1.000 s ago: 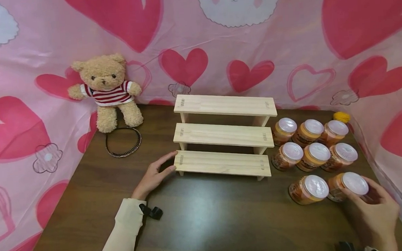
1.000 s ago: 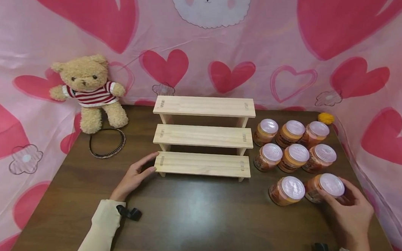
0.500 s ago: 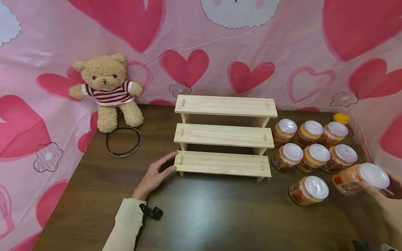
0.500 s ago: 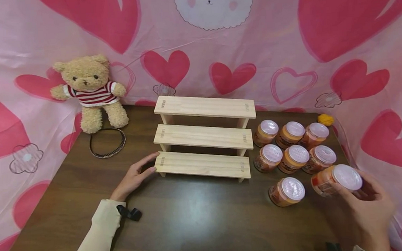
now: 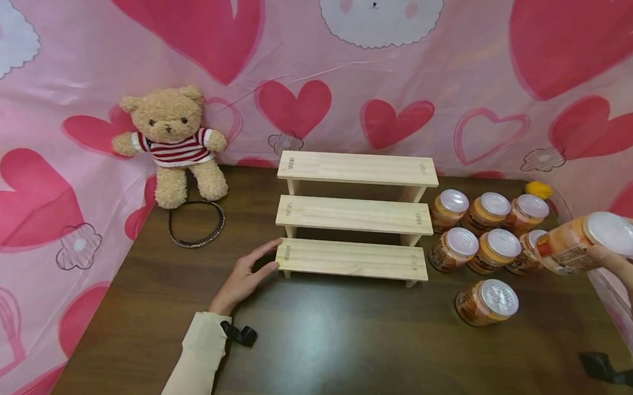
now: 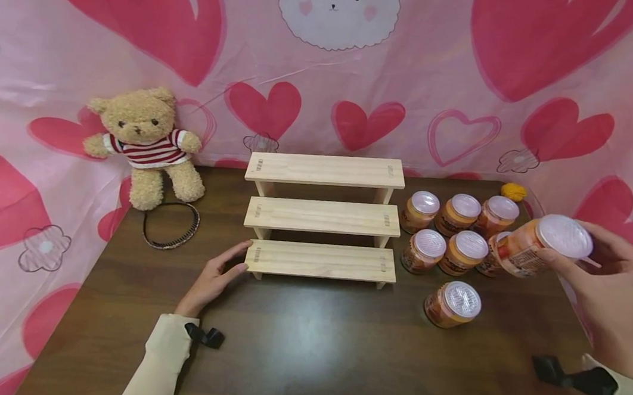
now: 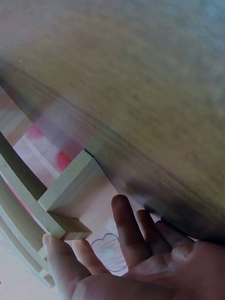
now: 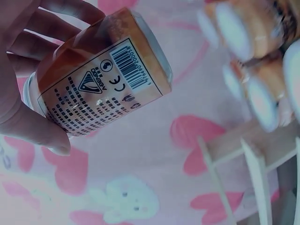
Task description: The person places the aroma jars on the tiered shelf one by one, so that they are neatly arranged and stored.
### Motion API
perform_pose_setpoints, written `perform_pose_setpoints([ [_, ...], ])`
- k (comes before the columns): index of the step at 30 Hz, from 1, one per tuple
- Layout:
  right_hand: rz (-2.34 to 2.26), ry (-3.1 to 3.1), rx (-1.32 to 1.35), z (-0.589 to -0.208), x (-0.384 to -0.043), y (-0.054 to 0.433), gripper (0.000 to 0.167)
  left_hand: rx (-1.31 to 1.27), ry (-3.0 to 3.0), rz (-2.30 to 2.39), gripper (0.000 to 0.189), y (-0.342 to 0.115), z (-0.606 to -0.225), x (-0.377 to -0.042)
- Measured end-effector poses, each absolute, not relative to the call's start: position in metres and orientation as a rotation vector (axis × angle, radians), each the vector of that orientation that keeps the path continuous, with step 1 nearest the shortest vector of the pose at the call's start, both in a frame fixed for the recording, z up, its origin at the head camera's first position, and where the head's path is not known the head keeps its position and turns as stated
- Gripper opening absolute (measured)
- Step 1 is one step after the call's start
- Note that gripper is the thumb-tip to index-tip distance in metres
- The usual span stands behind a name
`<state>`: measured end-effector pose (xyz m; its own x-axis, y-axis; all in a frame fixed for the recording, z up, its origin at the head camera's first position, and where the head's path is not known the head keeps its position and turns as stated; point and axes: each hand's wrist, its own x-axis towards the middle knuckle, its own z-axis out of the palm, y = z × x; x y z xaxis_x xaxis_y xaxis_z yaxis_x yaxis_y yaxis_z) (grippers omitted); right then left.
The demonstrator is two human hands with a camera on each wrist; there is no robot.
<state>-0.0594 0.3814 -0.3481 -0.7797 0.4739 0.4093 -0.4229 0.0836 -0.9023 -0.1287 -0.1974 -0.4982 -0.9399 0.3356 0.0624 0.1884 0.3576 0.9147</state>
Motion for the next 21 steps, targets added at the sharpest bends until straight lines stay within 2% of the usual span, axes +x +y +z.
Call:
perform_pose_setpoints([
  [6, 1.703, -1.822, -0.048, -0.323, -0.073, 0.366, 0.048, 0.495, 2.476, 1.637, 0.049, -0.198, -0.497, -0.128],
  [13, 1.940, -1.779, -0.003, -0.298, -0.088, 0.345, 0.049, 0.490, 2.492, 1.631, 0.049, -0.197, -0.497, -0.129],
  [21, 2.032, -1.787, 0.173, -0.278, -0.106, 0.312, 0.053, 0.483, 2.490, 1.631, 0.048, -0.198, -0.498, -0.129],
])
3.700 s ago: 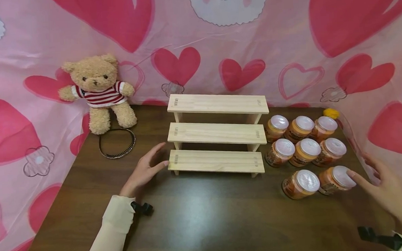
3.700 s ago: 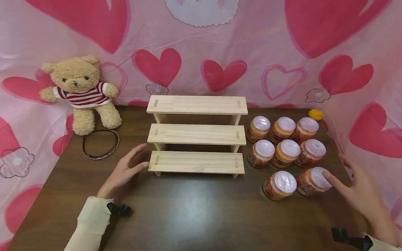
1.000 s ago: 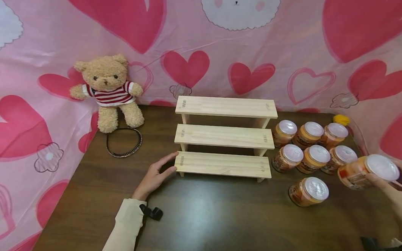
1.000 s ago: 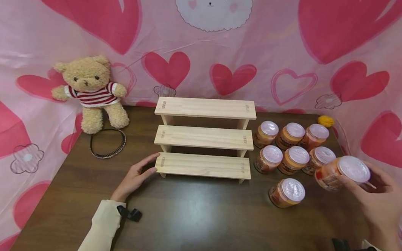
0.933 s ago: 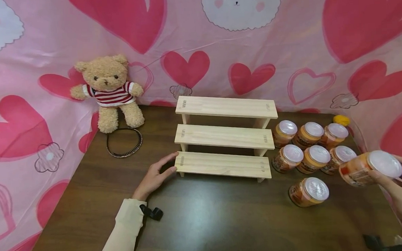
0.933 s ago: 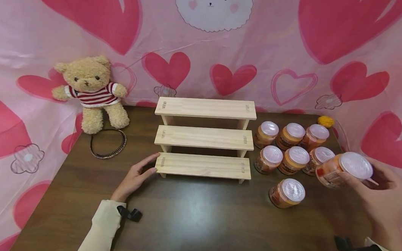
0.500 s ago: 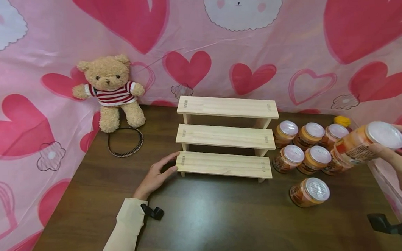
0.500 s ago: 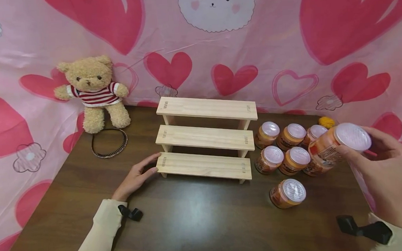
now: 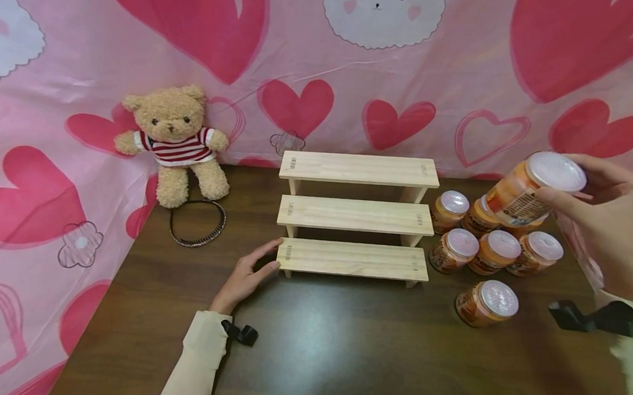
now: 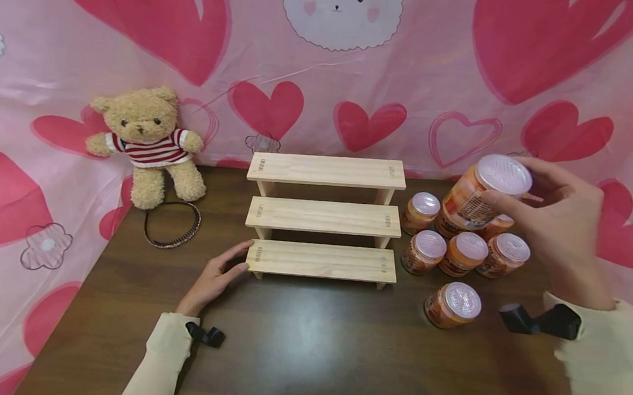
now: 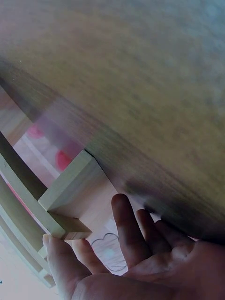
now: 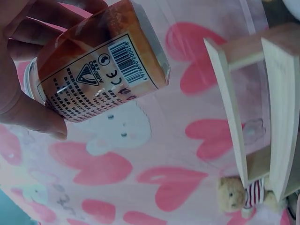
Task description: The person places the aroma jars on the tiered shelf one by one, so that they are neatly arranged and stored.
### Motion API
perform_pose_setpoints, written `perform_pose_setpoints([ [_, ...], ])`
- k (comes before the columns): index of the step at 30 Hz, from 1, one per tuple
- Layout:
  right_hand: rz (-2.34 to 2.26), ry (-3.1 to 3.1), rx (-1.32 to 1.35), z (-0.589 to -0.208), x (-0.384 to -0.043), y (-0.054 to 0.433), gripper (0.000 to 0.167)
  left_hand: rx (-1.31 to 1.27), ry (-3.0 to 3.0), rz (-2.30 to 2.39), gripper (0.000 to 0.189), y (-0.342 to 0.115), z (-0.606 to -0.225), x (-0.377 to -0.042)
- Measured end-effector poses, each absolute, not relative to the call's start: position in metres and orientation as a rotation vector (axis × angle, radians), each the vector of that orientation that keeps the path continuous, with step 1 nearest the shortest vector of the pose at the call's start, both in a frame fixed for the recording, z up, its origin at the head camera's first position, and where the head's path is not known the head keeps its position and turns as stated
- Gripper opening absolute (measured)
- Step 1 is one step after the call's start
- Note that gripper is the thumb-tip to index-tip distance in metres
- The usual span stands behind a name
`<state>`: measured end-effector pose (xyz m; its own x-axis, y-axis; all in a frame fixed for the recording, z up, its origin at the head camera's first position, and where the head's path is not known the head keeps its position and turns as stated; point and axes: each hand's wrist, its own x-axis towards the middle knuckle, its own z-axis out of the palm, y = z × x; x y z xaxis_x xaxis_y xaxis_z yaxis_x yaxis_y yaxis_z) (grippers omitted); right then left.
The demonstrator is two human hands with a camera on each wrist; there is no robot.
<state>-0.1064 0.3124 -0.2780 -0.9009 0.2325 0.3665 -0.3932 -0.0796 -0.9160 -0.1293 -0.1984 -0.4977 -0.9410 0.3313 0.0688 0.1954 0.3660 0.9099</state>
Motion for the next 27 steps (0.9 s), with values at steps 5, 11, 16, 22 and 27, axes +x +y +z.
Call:
perform_pose_setpoints([
  [5, 1.984, -1.799, 0.201, -0.267, -0.119, 0.291, 0.051, 0.491, 2.499, 1.627, 0.048, -0.198, -0.497, -0.129],
  [11, 1.987, -1.845, 0.215, -0.261, -0.132, 0.276, 0.050, 0.494, 2.501, 1.619, 0.049, -0.198, -0.498, -0.129],
  [16, 1.987, -1.898, 0.203, -0.257, -0.138, 0.267, 0.050, 0.495, 2.490, 1.628, 0.048, -0.198, -0.496, -0.128],
  [22, 1.965, -1.974, 0.212, -0.252, -0.147, 0.254, 0.048, 0.494, 2.489, 1.636, 0.049, -0.197, -0.496, -0.128],
  [27, 1.908, -2.050, 0.192, -0.249, -0.156, 0.239, 0.047, 0.489, 2.494, 1.632, 0.050, -0.197, -0.496, -0.128],
])
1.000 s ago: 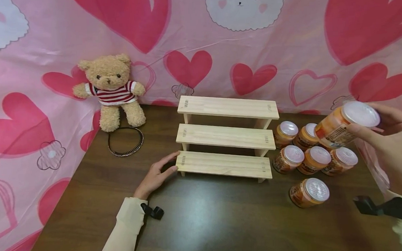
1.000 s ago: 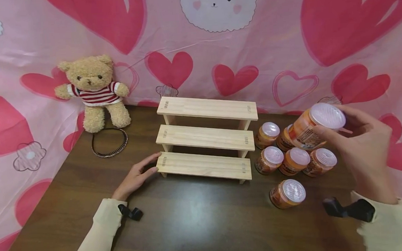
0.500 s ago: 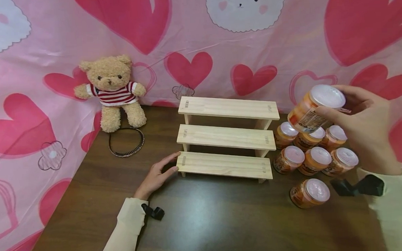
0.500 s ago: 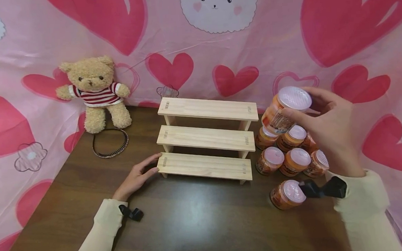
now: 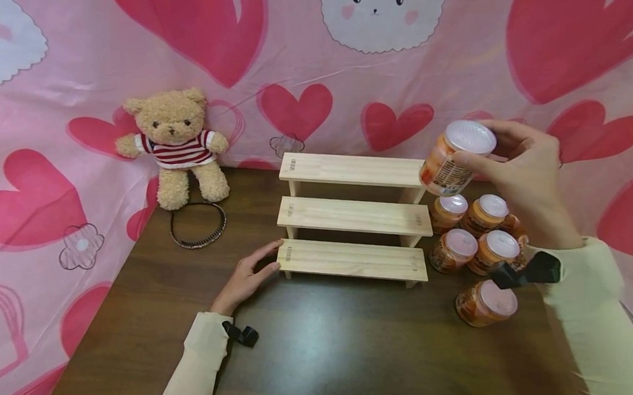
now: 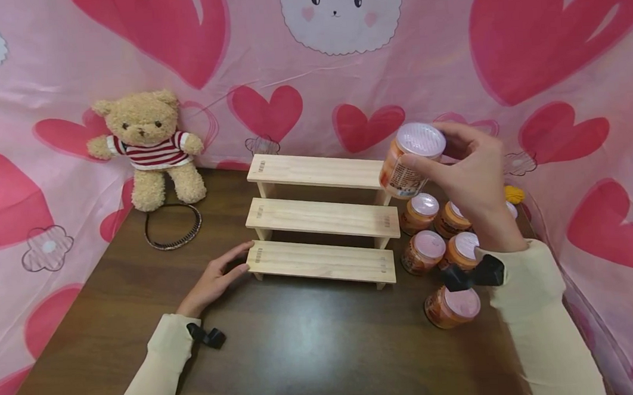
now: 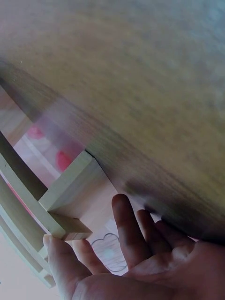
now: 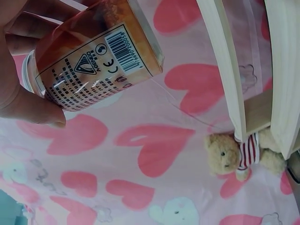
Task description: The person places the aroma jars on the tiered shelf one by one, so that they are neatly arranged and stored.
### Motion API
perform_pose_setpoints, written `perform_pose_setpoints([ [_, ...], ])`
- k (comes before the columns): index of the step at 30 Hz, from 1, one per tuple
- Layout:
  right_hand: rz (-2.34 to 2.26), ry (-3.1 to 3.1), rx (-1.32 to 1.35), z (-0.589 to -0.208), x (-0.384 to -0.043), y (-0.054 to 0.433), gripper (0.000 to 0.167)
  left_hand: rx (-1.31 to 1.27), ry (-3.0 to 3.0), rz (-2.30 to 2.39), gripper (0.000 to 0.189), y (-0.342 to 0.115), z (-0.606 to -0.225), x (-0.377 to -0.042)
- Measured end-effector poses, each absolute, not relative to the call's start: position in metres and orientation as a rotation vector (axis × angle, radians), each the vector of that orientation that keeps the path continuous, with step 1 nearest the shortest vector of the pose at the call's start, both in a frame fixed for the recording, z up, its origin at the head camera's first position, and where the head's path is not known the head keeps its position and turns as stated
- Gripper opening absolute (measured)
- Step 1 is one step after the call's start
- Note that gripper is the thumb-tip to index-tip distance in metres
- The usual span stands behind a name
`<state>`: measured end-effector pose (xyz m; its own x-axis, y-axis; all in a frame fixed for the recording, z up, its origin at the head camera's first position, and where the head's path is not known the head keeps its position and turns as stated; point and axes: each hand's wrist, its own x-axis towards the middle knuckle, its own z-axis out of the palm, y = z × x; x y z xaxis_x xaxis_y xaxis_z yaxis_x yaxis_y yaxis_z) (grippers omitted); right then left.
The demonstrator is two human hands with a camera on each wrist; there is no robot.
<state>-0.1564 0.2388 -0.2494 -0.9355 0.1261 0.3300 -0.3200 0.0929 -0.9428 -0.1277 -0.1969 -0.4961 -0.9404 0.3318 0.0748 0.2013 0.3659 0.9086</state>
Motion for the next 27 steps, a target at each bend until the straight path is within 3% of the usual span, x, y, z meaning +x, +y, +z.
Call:
perform_pose_setpoints([
  [27, 1.829, -2.206, 0.295, -0.253, -0.212, 0.149, 0.044, 0.489, 2.507, 1.618, 0.049, -0.189, -0.468, -0.117],
])
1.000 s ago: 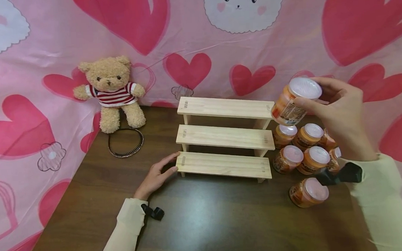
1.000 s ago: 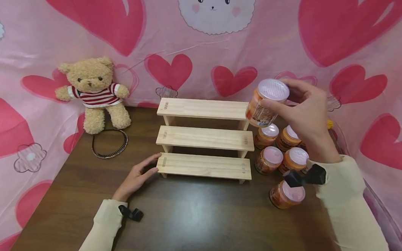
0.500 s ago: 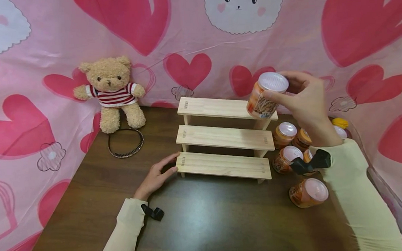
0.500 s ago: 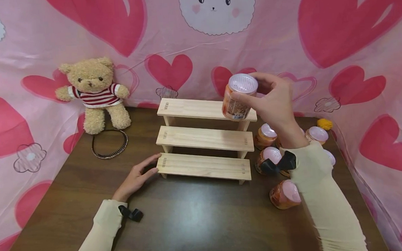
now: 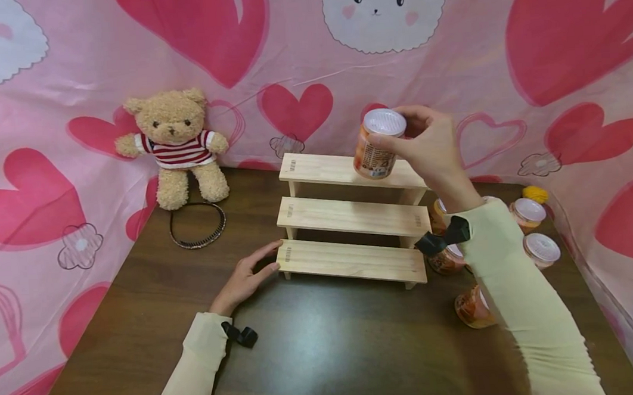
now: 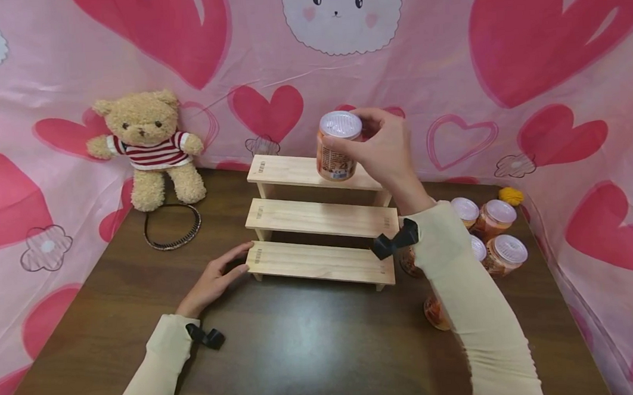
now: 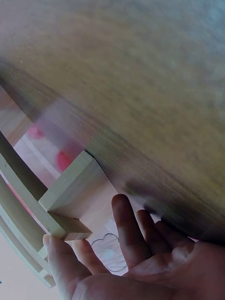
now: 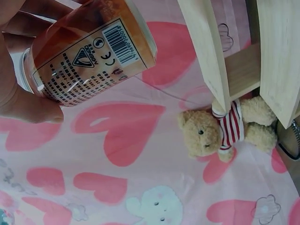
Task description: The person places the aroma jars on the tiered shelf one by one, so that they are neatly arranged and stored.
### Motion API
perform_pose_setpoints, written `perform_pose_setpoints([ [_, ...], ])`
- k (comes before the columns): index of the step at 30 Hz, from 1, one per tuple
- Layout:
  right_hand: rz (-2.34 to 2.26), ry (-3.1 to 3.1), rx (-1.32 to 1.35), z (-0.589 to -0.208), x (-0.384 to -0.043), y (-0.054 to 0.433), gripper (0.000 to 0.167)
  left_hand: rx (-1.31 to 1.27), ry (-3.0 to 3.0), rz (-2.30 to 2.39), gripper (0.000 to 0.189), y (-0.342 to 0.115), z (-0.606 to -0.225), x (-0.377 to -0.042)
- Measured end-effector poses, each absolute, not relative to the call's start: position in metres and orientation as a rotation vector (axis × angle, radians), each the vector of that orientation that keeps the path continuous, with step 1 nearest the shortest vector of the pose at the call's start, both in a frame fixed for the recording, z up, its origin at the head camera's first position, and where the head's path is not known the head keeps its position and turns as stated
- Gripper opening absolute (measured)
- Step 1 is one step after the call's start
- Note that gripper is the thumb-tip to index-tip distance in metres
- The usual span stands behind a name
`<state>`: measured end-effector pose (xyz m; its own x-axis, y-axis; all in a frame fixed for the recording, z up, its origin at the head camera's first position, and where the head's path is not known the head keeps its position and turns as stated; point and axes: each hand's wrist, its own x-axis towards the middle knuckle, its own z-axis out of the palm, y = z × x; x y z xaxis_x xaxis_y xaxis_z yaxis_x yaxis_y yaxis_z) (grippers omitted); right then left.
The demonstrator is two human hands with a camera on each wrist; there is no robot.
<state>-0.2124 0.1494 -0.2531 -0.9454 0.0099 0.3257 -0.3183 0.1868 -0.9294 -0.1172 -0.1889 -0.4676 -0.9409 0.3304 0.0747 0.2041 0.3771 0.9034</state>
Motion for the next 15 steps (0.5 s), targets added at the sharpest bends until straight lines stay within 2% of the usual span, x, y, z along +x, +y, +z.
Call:
perform_pose_setpoints([
  [15, 1.636, -2.421, 0.201, -0.267, -0.243, 0.105, 0.059, 0.485, 2.502, 1.617, 0.048, -0.189, -0.466, -0.118],
])
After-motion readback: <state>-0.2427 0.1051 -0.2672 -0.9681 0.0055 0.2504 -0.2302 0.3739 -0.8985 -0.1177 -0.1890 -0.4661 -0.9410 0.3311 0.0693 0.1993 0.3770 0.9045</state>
